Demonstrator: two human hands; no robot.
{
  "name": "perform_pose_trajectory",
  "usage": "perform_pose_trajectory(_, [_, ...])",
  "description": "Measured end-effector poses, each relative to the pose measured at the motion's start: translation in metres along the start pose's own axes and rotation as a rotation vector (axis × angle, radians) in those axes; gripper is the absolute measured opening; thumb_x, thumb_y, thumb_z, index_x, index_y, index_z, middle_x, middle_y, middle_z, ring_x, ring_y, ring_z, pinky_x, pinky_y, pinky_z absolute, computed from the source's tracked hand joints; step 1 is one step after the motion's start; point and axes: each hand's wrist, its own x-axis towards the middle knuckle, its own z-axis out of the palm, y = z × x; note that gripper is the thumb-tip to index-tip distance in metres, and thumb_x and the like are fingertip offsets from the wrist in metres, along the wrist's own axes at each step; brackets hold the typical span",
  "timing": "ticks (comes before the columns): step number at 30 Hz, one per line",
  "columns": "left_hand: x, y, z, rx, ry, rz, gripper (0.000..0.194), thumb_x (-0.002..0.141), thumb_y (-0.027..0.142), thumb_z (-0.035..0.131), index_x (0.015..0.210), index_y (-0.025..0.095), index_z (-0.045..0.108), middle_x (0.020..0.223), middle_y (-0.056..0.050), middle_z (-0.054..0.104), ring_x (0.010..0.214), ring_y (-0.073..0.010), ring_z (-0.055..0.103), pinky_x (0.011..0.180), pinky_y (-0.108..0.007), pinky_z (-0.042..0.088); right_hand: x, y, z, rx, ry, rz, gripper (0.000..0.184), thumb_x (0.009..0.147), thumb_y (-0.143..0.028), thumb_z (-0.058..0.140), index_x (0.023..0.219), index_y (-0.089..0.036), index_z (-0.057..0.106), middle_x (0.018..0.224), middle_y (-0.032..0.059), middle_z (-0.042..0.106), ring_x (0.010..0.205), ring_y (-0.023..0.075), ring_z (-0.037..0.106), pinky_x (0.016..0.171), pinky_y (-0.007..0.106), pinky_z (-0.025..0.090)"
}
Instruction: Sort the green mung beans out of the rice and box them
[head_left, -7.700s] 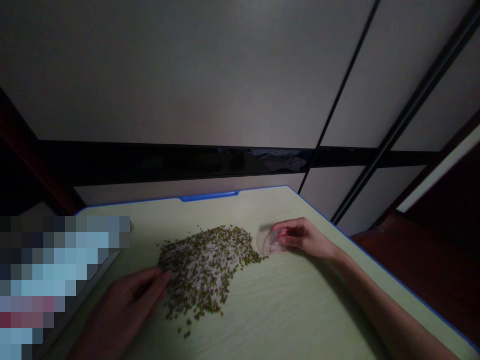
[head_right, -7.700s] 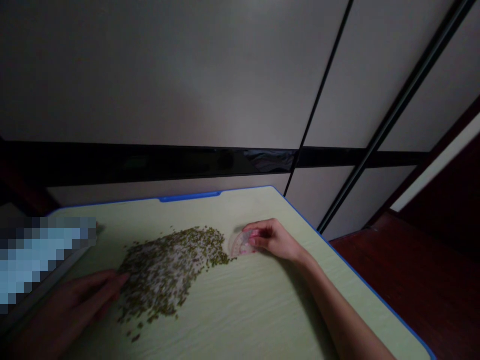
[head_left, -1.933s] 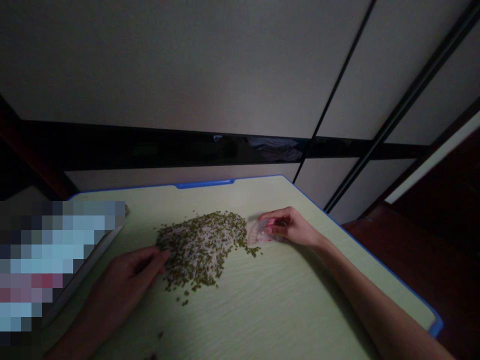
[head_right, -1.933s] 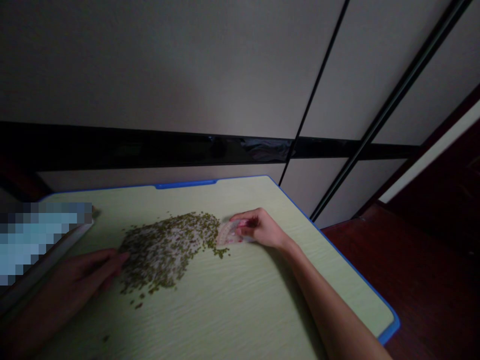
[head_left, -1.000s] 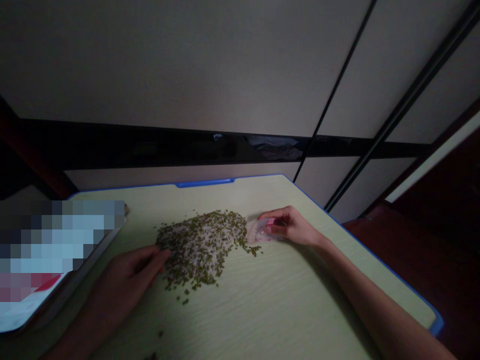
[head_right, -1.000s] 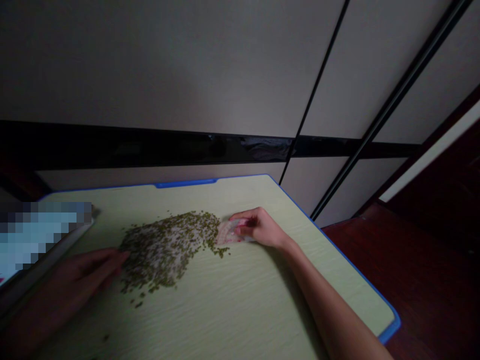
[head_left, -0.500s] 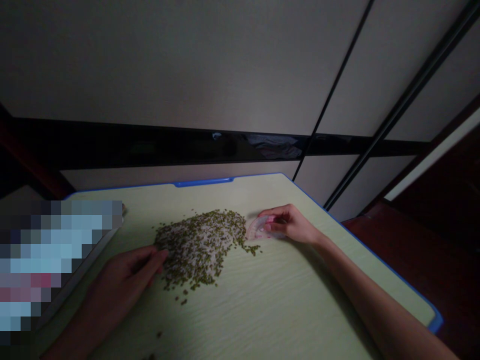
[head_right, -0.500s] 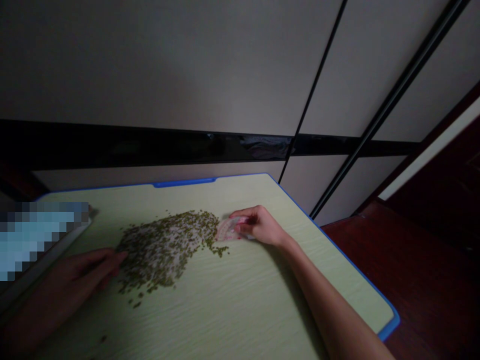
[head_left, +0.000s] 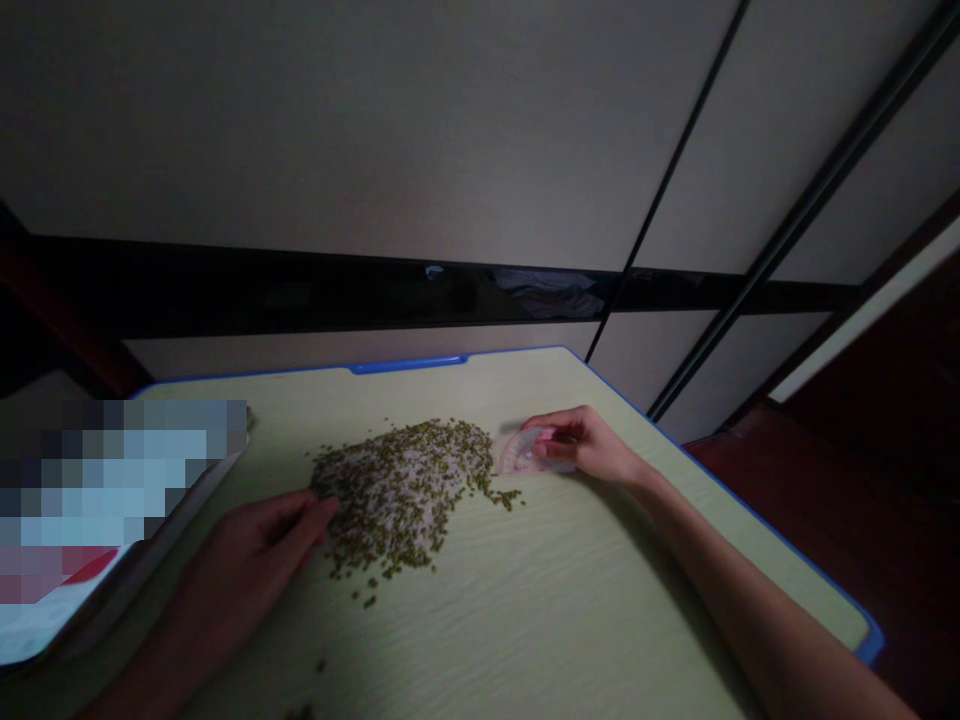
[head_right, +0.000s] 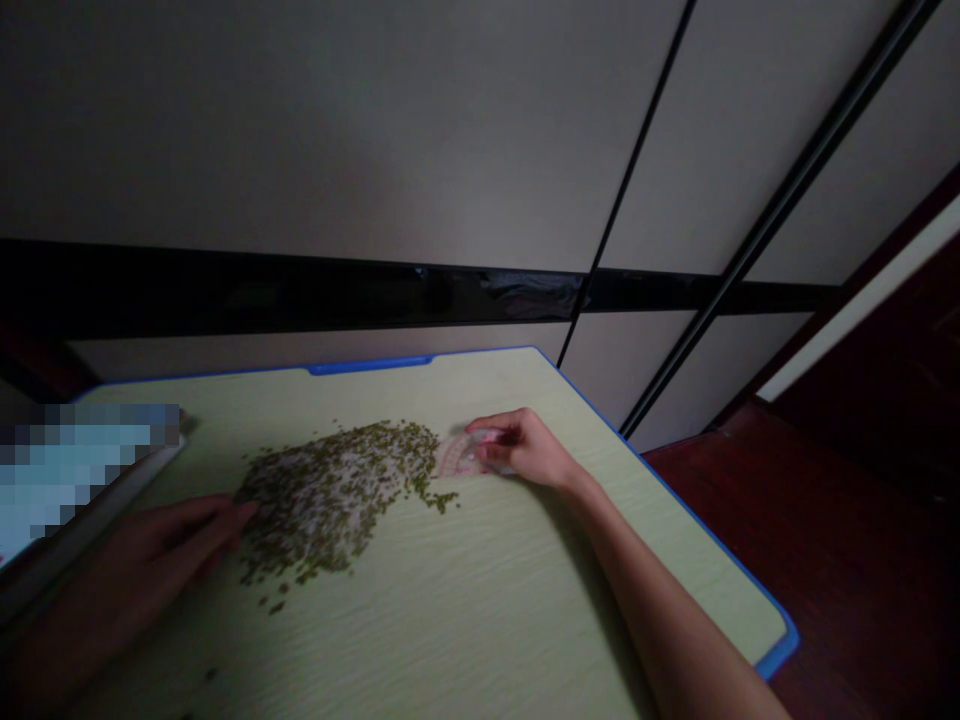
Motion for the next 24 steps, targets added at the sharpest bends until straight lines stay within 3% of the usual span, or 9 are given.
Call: perform_pose_trajectory(24, [-0.0011, 0.0023, 0.0011, 0.021, -0.013, -0.006, 0.039, 0.059, 0.059, 0.039, 0.048, 0.022, 0.043, 0.044, 0.006, 0.037, 0.046, -0.0124, 0.039, 0.048, -0.024, 0.029, 0.0013, 0.0019, 0.0015, -0.039, -0.017, -0.031, 0.029, 0.065, -0.021, 0.063, 0.091, -0.008, 0.068, 0.061, -0.0011, 0.056, 0.051, 0.0075, 0.040, 0.050, 0.021, 0.032])
